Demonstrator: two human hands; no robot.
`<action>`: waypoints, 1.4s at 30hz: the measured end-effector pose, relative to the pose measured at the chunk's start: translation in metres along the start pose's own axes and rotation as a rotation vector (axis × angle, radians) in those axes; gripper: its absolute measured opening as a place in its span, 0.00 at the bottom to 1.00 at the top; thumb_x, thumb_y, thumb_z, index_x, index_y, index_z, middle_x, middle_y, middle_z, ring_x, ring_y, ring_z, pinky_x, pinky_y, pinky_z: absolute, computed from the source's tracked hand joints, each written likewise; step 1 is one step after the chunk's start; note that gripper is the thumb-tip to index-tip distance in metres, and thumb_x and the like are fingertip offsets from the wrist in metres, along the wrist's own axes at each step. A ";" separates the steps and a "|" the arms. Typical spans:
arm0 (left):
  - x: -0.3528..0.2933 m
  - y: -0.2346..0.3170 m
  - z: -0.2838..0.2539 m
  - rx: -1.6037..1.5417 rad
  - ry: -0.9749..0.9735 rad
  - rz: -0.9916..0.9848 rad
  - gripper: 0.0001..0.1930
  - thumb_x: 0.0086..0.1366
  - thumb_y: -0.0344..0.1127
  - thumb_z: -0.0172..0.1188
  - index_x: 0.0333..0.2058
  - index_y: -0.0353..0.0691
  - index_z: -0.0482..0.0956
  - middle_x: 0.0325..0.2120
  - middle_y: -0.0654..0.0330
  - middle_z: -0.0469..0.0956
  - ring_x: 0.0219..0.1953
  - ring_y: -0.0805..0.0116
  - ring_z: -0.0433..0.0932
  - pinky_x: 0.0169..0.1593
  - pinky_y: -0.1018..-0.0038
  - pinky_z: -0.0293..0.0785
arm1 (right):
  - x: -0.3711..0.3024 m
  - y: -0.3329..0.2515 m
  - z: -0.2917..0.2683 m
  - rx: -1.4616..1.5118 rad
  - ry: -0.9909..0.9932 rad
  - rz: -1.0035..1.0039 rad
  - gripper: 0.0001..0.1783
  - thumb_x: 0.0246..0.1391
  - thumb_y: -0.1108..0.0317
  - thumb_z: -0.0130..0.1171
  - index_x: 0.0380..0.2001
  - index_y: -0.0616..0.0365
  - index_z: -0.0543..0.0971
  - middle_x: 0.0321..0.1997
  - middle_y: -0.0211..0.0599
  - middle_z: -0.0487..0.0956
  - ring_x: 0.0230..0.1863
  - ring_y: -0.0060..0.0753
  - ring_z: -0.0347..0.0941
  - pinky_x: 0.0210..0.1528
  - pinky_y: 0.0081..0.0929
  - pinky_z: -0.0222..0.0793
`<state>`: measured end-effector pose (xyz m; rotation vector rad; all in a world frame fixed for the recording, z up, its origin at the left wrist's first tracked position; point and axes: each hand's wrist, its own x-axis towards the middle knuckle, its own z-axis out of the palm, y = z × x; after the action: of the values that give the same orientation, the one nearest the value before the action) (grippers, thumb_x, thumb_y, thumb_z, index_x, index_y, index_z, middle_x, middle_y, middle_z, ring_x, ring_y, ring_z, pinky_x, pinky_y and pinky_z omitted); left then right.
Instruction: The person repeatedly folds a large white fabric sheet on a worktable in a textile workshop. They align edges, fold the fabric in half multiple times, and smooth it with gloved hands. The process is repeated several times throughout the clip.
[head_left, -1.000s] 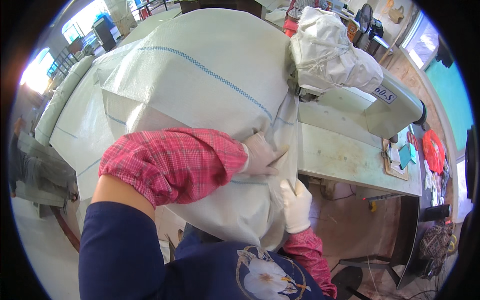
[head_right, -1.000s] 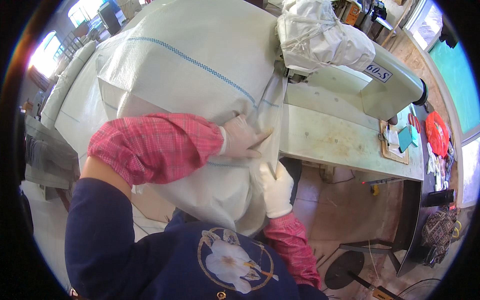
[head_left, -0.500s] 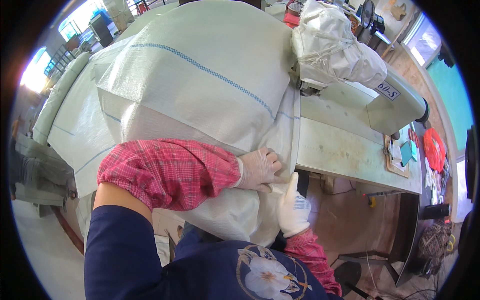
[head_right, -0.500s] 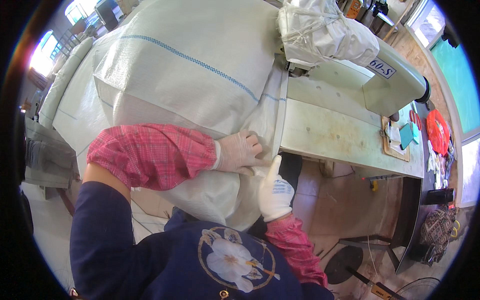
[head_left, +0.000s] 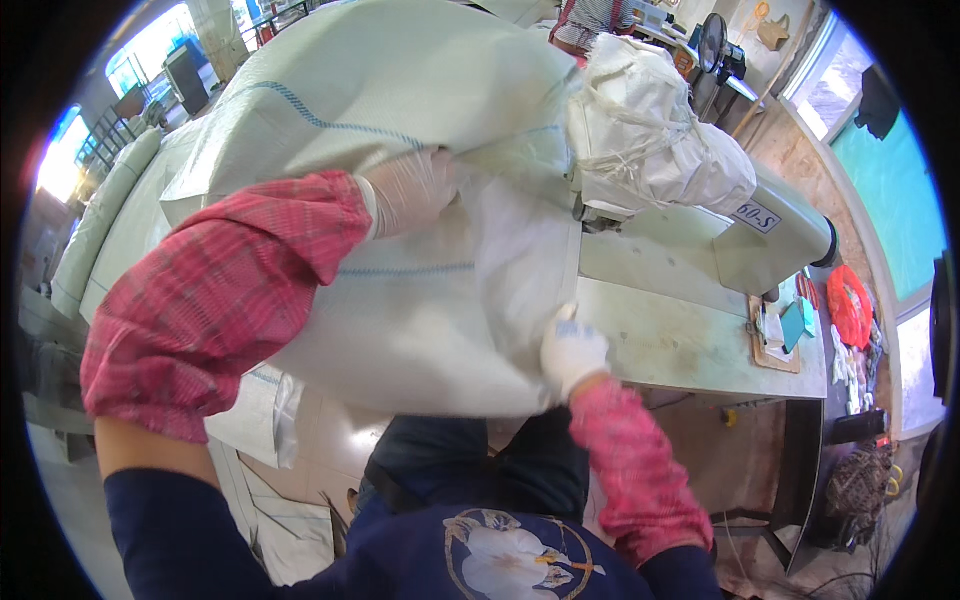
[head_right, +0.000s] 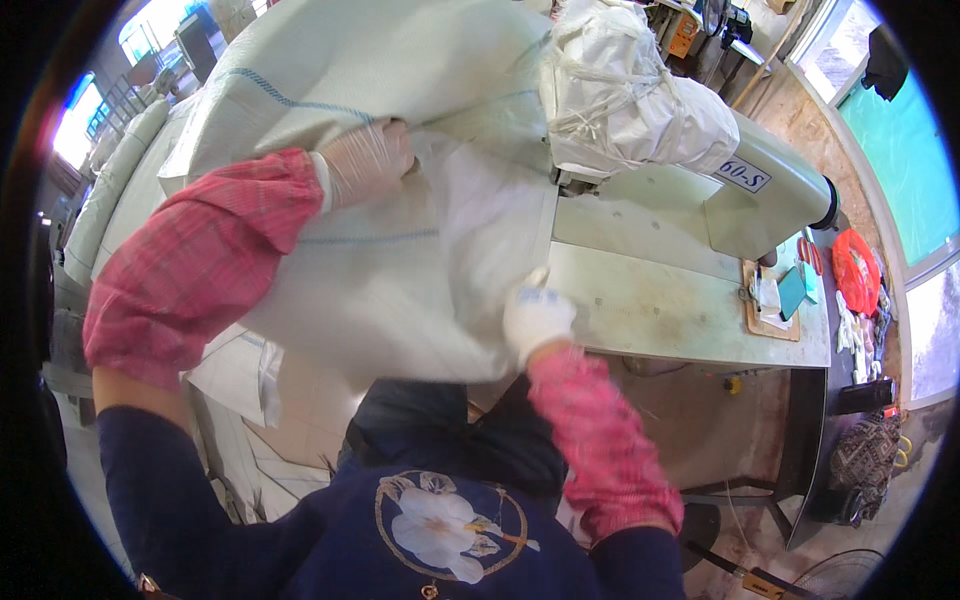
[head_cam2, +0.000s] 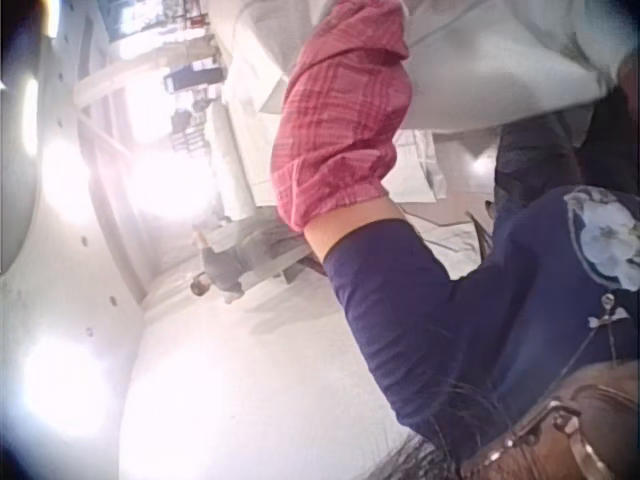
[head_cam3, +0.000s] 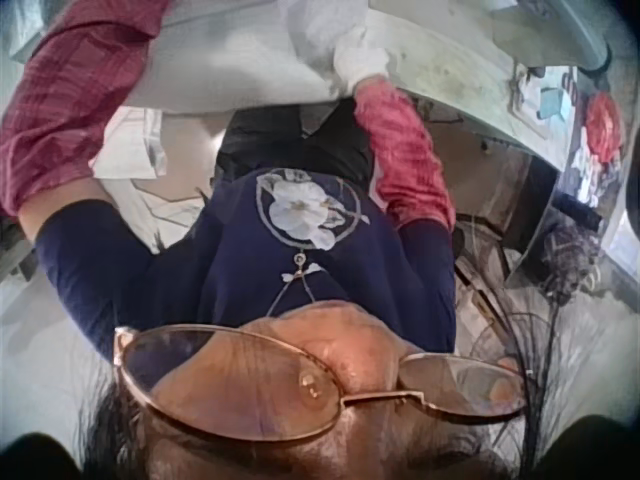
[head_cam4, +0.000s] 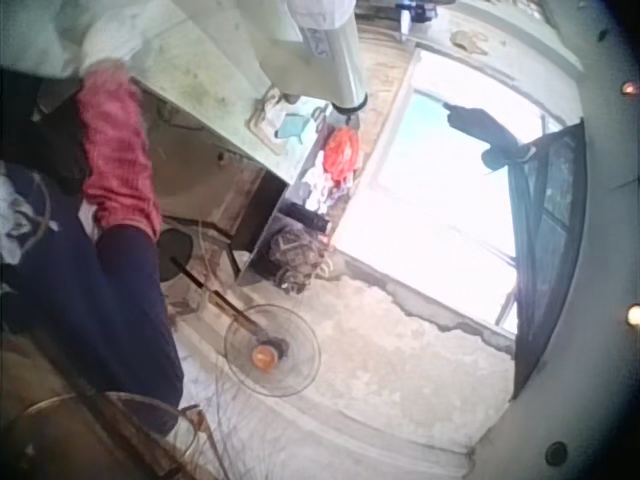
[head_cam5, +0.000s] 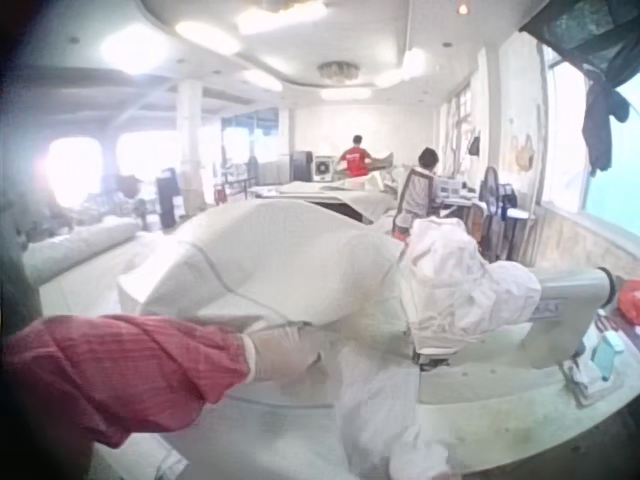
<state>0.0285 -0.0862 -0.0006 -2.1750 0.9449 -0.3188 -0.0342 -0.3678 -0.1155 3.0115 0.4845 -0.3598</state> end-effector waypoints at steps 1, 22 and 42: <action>-0.006 -0.008 -0.017 0.051 0.062 0.002 0.11 0.56 0.41 0.57 0.31 0.41 0.82 0.32 0.58 0.78 0.39 0.61 0.75 0.46 0.67 0.69 | 0.027 0.004 -0.008 0.040 -0.011 0.034 0.34 0.52 0.68 0.54 0.58 0.81 0.61 0.41 0.55 0.81 0.42 0.50 0.81 0.43 0.43 0.75; 0.039 0.134 -0.092 -0.419 0.240 0.295 0.36 0.60 0.50 0.56 0.60 0.28 0.64 0.58 0.48 0.70 0.62 0.58 0.67 0.68 0.59 0.49 | -0.144 -0.015 0.115 1.081 -0.192 -0.869 0.22 0.60 0.61 0.52 0.56 0.59 0.74 0.57 0.39 0.76 0.56 0.35 0.71 0.52 0.29 0.67; 0.003 0.170 -0.002 -0.796 0.104 0.233 0.34 0.62 0.55 0.54 0.63 0.44 0.63 0.45 0.51 0.73 0.49 0.53 0.73 0.54 0.60 0.68 | -0.092 -0.014 0.059 1.708 0.074 0.125 0.28 0.68 0.50 0.44 0.33 0.67 0.80 0.27 0.30 0.78 0.29 0.19 0.70 0.31 0.23 0.66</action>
<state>-0.0606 -0.1674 -0.1200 -2.7179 1.5623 0.0856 -0.1365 -0.3886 -0.1509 4.5965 -0.2554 -1.0911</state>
